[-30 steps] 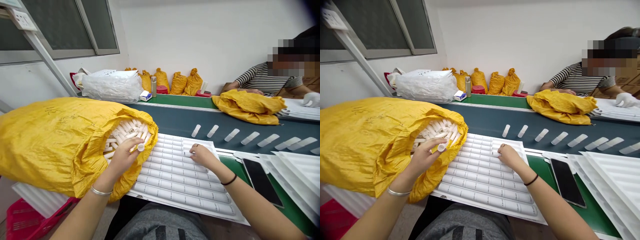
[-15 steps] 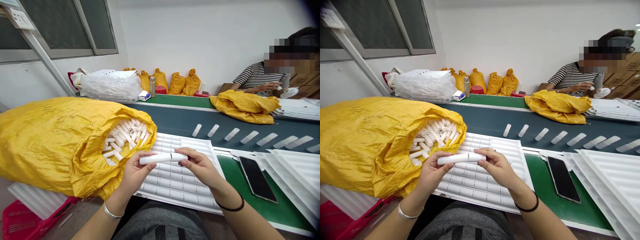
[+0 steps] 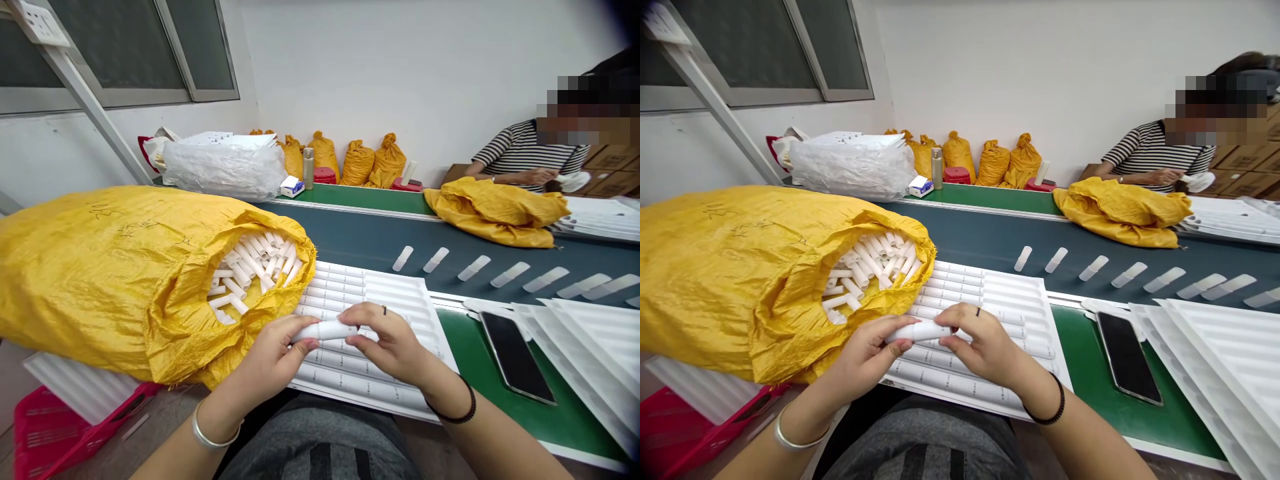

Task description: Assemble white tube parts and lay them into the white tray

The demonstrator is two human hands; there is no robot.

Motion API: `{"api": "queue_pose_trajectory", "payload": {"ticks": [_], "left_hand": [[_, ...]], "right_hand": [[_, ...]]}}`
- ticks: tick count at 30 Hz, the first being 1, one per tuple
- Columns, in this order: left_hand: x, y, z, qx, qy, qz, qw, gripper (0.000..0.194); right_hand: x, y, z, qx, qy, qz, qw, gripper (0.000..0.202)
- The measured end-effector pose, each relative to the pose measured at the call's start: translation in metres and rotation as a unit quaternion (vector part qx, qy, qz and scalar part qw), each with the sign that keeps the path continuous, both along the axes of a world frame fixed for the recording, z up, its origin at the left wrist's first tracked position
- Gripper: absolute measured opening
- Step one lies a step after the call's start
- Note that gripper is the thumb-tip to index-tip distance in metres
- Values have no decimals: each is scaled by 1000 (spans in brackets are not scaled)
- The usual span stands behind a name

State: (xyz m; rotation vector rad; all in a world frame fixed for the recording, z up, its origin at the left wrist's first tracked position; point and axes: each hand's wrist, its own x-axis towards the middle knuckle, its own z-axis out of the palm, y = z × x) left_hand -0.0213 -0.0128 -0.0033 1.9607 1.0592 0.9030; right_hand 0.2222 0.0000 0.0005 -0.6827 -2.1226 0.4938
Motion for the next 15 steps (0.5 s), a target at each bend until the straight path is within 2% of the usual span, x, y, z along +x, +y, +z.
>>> {"api": "queue_pose_trajectory", "payload": {"ticks": [2,4,7,10,12,15], "left_hand": [[4,-4,-3,-5,12,-1,1000,26],[6,-4,-8,-6,55,-2,998,30],[-3,8,-16,39,155,16,987,46],[-38,38,-22,113,243,139,953,50],[-70,63,-26,115,345,245,899,44],[-110,89,-36,76,402,284,867,36]], "right_hand": [[-5,-3,-6,3,-20,5,1000,26],[-11,1,-14,15,-95,-18,995,25],[-13,31,-25,-20,-254,-138,957,18],[6,88,-30,-91,-304,-290,903,20],[29,128,-32,-126,-298,-369,871,26],[65,172,-41,-214,-306,-435,819,24]]}}
